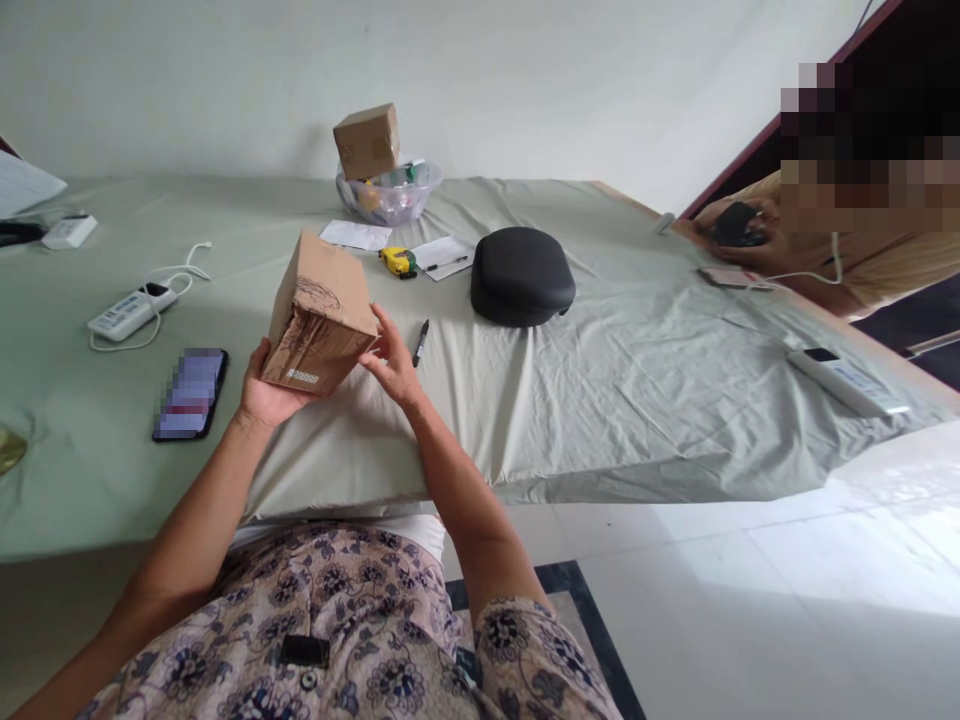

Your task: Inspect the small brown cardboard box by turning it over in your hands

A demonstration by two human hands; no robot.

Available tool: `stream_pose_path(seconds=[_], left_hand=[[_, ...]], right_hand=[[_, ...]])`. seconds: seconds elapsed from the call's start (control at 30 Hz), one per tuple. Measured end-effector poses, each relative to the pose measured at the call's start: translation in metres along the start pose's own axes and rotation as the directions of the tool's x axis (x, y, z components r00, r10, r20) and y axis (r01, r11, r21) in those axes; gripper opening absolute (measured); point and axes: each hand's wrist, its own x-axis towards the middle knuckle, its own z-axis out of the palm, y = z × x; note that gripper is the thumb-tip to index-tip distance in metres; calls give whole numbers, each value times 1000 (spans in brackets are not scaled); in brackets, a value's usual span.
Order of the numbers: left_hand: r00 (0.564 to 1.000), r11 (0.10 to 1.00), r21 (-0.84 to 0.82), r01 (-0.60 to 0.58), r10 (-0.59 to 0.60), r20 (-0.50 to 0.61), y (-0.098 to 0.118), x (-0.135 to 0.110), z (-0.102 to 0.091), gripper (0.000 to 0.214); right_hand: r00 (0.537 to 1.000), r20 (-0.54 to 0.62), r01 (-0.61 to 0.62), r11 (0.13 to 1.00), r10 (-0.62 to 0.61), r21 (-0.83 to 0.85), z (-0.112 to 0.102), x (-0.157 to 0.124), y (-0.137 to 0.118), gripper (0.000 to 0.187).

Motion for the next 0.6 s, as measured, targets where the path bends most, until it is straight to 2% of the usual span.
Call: stream_pose_path(seconds=[0.13,0.4,0.5,0.6], left_hand=[[999,999,23,37,-37,19,1,0,-3,62],[985,987,59,149,-154,83,2,-1,-13,57],[966,973,57,223,-229,120,2,-1,-19,51],[955,960,77,270,-277,109,2,-3,-22,50]], right_hand=[[999,-47,5,999,-3,40,-6,1,-5,91],[986,-165,-17,1000,18,4,-14,5,-3,87],[974,-223,-28,999,34,30,-21,8,-3,85],[957,-283,-44,995,67,85,-28,10,-1,86]])
